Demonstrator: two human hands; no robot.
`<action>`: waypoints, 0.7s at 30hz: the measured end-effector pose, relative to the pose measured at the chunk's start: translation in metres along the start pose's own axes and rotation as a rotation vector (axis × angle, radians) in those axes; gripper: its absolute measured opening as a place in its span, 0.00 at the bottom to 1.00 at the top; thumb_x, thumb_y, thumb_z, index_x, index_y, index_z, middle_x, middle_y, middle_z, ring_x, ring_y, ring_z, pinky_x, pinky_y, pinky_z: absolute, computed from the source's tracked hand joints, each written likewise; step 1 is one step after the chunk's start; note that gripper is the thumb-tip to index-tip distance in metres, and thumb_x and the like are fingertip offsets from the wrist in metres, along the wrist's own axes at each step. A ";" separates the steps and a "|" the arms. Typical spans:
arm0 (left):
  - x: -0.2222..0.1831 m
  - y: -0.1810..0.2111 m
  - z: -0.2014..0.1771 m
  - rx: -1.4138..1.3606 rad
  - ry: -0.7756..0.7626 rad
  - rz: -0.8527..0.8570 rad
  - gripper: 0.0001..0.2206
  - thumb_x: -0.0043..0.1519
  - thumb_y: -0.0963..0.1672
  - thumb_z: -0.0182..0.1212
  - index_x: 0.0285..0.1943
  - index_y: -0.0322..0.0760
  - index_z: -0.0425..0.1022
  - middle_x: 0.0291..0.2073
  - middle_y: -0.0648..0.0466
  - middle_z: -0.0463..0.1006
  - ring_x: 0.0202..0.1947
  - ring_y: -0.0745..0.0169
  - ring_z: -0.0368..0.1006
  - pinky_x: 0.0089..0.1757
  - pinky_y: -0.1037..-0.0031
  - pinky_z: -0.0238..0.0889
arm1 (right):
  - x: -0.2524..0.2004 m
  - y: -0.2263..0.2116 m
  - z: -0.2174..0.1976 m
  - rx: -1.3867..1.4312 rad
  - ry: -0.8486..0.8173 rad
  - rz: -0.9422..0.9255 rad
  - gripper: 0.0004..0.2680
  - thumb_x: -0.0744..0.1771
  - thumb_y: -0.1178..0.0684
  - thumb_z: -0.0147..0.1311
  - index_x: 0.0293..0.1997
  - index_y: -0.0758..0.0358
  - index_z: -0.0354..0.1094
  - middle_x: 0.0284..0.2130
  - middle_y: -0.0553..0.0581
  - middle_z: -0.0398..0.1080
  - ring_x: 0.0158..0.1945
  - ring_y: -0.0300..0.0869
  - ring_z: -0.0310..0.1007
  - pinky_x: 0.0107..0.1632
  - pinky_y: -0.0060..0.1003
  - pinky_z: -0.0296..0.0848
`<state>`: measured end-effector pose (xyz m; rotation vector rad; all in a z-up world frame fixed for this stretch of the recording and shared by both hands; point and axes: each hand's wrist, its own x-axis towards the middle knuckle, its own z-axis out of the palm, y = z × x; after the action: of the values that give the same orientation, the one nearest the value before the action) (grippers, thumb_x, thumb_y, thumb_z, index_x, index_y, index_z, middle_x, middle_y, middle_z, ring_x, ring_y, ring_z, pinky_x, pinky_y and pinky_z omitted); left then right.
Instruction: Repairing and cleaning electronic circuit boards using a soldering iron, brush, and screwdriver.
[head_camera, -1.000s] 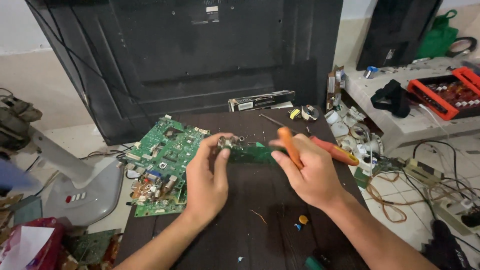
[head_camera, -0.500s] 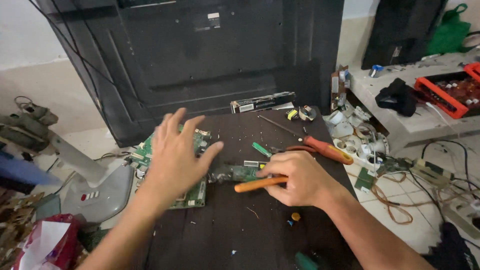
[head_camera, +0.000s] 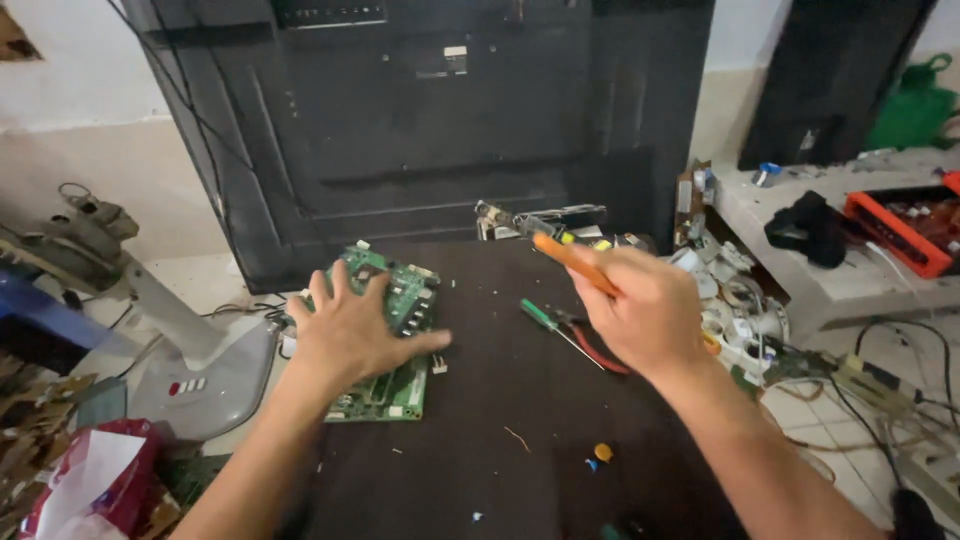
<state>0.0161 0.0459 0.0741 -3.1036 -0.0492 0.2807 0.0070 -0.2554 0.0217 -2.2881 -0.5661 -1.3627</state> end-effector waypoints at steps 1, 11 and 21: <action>-0.004 -0.001 -0.004 -0.093 0.013 0.009 0.55 0.48 0.73 0.57 0.80 0.47 0.54 0.78 0.33 0.44 0.78 0.24 0.39 0.66 0.32 0.37 | 0.011 0.002 0.007 -0.086 -0.051 -0.024 0.04 0.66 0.43 0.61 0.42 0.40 0.80 0.27 0.42 0.75 0.33 0.39 0.77 0.37 0.33 0.74; 0.001 -0.011 0.004 -0.081 -0.002 0.013 0.58 0.44 0.75 0.58 0.77 0.43 0.57 0.78 0.26 0.39 0.77 0.23 0.39 0.66 0.36 0.41 | 0.019 0.014 0.084 -0.278 -0.807 0.205 0.07 0.61 0.43 0.54 0.38 0.40 0.78 0.32 0.49 0.77 0.44 0.51 0.80 0.45 0.49 0.78; 0.019 -0.012 0.004 -0.226 0.182 0.046 0.52 0.34 0.69 0.76 0.64 0.40 0.72 0.65 0.26 0.58 0.68 0.21 0.51 0.61 0.33 0.46 | 0.008 -0.003 0.052 0.048 -0.047 0.019 0.08 0.70 0.50 0.52 0.47 0.56 0.78 0.30 0.57 0.73 0.38 0.57 0.75 0.43 0.48 0.73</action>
<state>0.0342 0.0586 0.0675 -3.3432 -0.0061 -0.0092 0.0465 -0.2234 0.0064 -2.2867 -0.5839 -1.2762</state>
